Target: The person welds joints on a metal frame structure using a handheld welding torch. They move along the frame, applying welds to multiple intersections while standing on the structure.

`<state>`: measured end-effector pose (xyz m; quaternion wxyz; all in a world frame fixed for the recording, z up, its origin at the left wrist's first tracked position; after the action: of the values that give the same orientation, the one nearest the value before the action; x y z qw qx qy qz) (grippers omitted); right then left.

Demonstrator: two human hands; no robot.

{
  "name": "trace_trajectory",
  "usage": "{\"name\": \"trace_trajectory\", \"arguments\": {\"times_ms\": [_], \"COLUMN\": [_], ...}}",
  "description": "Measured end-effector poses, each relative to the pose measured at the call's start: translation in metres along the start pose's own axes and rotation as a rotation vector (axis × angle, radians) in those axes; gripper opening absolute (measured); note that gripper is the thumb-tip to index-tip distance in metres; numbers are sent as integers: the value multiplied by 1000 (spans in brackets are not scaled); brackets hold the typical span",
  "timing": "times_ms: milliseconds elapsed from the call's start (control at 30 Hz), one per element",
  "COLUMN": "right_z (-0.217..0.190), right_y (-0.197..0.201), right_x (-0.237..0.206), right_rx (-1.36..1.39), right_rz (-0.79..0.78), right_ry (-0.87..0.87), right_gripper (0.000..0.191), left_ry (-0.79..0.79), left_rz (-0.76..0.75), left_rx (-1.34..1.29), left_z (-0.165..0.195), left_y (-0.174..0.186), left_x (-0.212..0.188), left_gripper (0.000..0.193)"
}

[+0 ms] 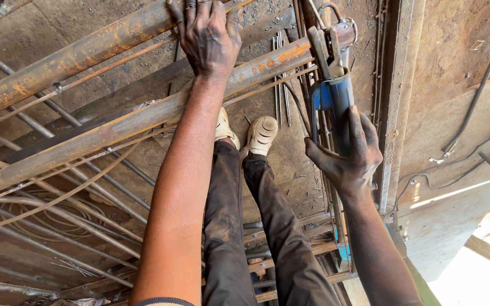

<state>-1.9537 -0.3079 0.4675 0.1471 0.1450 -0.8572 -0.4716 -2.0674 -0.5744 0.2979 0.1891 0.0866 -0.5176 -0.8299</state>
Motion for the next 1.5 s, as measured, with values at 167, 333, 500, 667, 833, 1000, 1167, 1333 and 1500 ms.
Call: {"name": "trace_trajectory", "arguments": {"times_ms": [167,333,500,667,833,1000,1167,1333,1500], "right_z": [-5,-4,-3,-2,-2,-5,-6,-3,-3], "right_y": [2,0,0,-2,-1,-1,-3,-1,-2], "right_x": [4,6,3,3,5,6,5,3,8], "right_rx": [-10,-8,-3,-14,-4,-52,-96,-43,-40], "right_rz": [2,-6,-10,-29,-31,-34,-55,-38,-28], "right_ry": [8,6,2,-24,-28,4,27,-46,-45], "right_gripper": [96,94,95,96,96,97,97,95,93], "left_ry": [59,43,62,39,34,37,83,82,67], "left_rz": [-89,-56,-93,-94,-75,-70,-176,-165,-152], "left_rx": [-18,-13,-32,3,3,15,28,18,18], "left_z": [-5,-2,-4,-1,2,3,-3,-2,1], "left_y": [-3,-2,-5,-6,-4,-3,-12,-11,-4], "left_x": [-1,0,-1,-2,-3,-3,-4,-5,-4], "left_gripper": [41,39,38,35,34,36,37,35,31]}}
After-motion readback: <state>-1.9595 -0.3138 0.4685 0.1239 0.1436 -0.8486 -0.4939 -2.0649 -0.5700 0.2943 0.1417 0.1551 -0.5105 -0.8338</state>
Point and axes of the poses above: each hand's wrist, its own x-axis towards the middle knuckle, its own y-axis out of the back of the hand, z = x × y, the point moved 9 cm from there along x, towards the middle knuckle, and after that the axes turned 14 degrees about y, right-handed, at the moved point
